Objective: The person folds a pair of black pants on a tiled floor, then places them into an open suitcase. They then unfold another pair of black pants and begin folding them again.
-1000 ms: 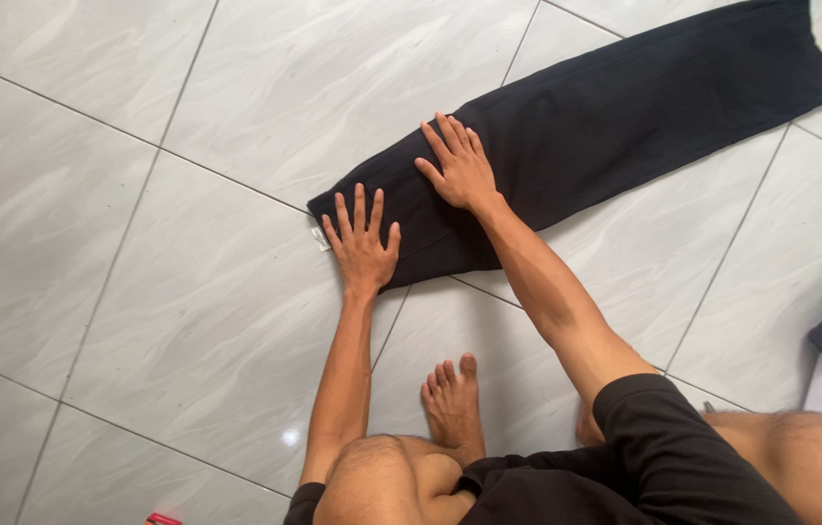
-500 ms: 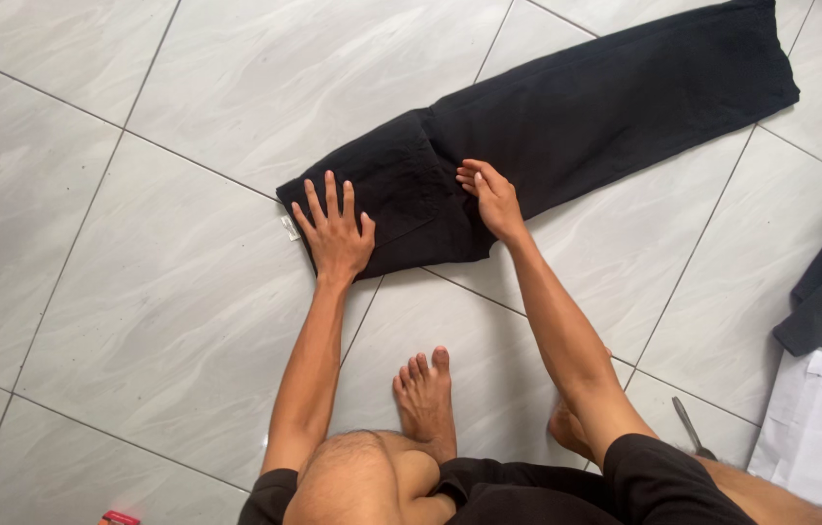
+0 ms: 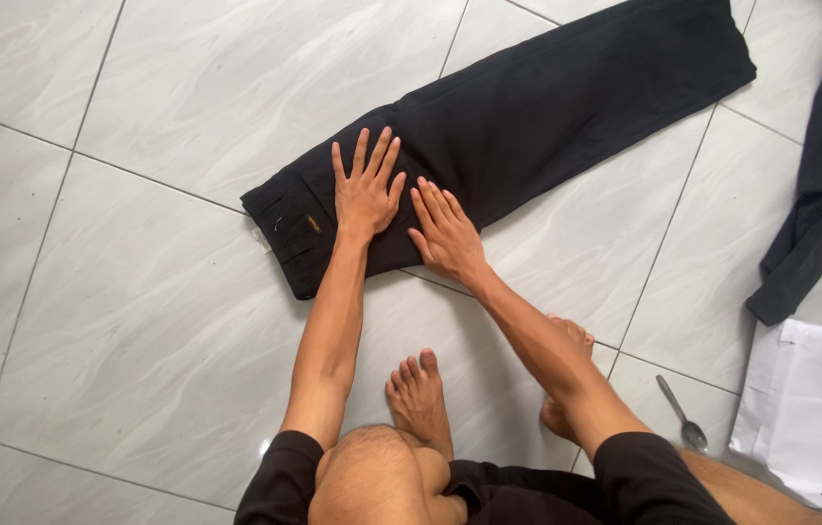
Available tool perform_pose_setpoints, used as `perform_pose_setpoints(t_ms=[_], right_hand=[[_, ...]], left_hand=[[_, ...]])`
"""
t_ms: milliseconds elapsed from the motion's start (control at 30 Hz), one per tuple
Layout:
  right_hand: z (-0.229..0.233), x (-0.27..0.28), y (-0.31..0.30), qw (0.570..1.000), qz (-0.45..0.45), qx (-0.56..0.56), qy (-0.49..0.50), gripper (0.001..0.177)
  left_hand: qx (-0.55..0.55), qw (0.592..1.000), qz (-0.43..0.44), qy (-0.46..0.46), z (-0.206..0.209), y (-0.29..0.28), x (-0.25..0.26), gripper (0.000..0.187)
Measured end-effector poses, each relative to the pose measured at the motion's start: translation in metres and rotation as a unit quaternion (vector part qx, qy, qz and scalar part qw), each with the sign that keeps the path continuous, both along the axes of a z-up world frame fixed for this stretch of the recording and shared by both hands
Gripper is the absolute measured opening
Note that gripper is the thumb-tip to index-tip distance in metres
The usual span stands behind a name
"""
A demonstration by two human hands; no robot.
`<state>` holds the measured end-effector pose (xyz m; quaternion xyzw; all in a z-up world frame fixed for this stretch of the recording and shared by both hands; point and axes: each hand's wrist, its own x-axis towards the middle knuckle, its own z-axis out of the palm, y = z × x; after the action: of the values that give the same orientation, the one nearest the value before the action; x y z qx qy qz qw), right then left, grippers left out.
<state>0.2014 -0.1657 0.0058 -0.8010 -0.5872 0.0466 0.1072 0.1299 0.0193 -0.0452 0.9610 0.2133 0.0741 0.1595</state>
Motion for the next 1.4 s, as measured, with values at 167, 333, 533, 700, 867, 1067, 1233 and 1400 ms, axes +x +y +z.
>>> perform_pose_setpoints(t_ms=[167,333,533,700,867,1067,1233,1400], right_hand=[[-0.004,-0.015,-0.04,1.0,-0.011,-0.023,0.015,0.06],[-0.009,-0.008,-0.048,0.999,-0.012,-0.032,0.001,0.06],[-0.013,-0.017,-0.041,0.999,-0.031,-0.022,0.002,0.06],[-0.018,-0.028,-0.04,0.997,-0.072,-0.006,-0.009,0.06],[-0.026,-0.032,-0.041,0.998,-0.067,-0.018,-0.016,0.06],[-0.014,-0.015,-0.018,0.999,-0.017,-0.028,0.04,0.061],[0.058,0.041,0.018,0.934,0.093,-0.221,0.264,0.048],[0.197,0.088,0.009,0.916,0.166,-0.365,-0.029,0.042]], left_hand=[[-0.002,1.0,0.004,-0.015,-0.005,-0.006,-0.006,0.06],[-0.032,0.999,0.0,-0.013,0.007,-0.003,-0.005,0.061],[-0.023,0.983,0.18,0.001,0.032,-0.016,-0.074,0.048],[-0.054,0.899,0.432,-0.046,0.035,-0.051,-0.155,0.058],[-0.25,0.822,0.507,-0.072,0.007,-0.046,-0.168,0.075],[-0.603,0.592,0.413,-0.34,0.041,0.003,-0.166,0.042],[-0.481,0.739,0.384,-0.274,0.13,0.059,-0.142,0.031],[-0.281,0.893,0.341,-0.086,0.198,0.07,-0.092,0.034]])
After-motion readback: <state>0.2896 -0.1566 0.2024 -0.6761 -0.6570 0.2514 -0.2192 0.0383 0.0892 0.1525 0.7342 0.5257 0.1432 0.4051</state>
